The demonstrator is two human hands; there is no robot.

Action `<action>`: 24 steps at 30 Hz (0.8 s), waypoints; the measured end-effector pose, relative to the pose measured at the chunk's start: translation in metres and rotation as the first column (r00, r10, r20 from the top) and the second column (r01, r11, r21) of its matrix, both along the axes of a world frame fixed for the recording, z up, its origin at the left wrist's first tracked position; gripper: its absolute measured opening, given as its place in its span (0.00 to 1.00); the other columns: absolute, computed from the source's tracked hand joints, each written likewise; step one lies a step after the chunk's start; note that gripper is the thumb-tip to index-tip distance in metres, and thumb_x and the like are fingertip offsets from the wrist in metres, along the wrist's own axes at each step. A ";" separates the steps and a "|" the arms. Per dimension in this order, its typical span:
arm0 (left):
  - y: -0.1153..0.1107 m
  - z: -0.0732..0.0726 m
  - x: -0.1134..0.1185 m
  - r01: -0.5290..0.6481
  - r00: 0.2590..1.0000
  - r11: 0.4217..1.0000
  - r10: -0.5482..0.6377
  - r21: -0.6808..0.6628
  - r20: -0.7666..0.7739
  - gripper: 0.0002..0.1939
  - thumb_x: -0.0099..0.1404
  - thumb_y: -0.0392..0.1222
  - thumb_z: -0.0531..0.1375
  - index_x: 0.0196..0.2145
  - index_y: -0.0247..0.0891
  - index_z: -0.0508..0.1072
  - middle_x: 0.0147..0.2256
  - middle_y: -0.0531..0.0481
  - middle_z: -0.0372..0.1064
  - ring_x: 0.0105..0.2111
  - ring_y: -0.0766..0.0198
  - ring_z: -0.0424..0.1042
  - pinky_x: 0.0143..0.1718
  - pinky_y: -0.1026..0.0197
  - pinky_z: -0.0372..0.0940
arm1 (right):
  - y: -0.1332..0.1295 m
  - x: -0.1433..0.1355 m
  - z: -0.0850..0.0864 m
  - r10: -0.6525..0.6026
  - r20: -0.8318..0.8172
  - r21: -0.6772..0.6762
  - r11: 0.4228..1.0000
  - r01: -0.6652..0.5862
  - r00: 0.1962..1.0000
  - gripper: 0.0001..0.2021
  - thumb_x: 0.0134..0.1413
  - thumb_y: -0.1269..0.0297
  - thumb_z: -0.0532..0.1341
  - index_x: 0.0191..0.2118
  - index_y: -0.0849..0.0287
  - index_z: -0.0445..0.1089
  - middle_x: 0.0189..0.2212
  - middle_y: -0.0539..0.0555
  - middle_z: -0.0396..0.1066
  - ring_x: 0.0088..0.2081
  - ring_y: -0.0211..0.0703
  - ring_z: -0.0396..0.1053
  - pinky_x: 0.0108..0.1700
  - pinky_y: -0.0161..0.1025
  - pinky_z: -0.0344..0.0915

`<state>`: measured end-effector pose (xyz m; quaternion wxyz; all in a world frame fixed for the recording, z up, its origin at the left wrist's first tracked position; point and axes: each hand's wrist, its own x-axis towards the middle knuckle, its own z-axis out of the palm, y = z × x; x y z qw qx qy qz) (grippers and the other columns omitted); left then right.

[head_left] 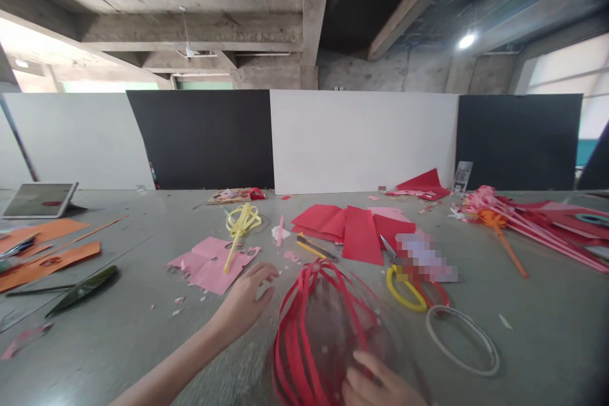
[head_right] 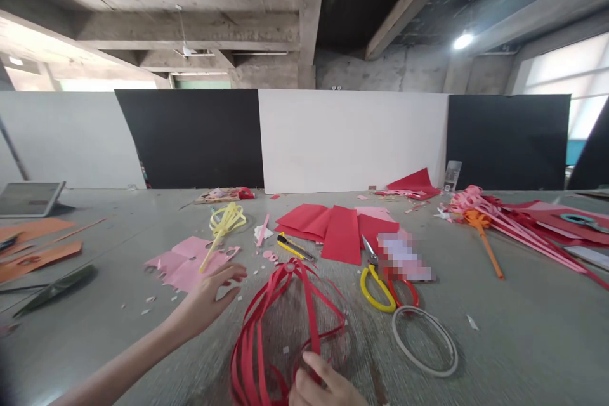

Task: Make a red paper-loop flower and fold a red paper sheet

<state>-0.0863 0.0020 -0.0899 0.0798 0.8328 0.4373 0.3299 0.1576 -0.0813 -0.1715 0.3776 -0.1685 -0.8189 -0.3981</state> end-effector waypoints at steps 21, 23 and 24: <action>0.067 0.021 0.081 -0.191 0.924 0.968 0.122 -0.161 -0.364 0.13 0.62 0.45 0.56 0.42 0.35 0.67 0.40 0.45 0.67 0.39 0.57 0.67 0.40 0.53 0.63 | 0.013 0.021 -0.014 -0.090 -0.016 -0.059 0.994 0.089 0.996 0.15 0.54 0.78 0.51 0.25 0.58 0.70 0.23 0.49 0.73 0.33 0.37 0.68 0.55 0.45 0.55; 0.074 0.022 0.090 -0.249 0.883 0.950 0.141 -0.190 -0.448 0.13 0.64 0.43 0.55 0.45 0.35 0.66 0.43 0.45 0.65 0.40 0.59 0.67 0.39 0.52 0.64 | 0.013 0.023 -0.015 -0.099 0.023 -0.058 0.993 0.100 0.995 0.14 0.54 0.78 0.52 0.25 0.58 0.70 0.23 0.49 0.73 0.33 0.37 0.68 0.55 0.45 0.56; 0.077 0.023 0.095 -0.275 0.862 0.941 0.150 -0.199 -0.483 0.13 0.64 0.43 0.55 0.45 0.35 0.65 0.44 0.45 0.64 0.40 0.59 0.67 0.39 0.52 0.65 | 0.013 0.023 -0.016 -0.104 0.038 -0.060 0.993 0.106 0.994 0.14 0.54 0.77 0.52 0.25 0.57 0.70 0.24 0.49 0.73 0.33 0.37 0.69 0.55 0.45 0.56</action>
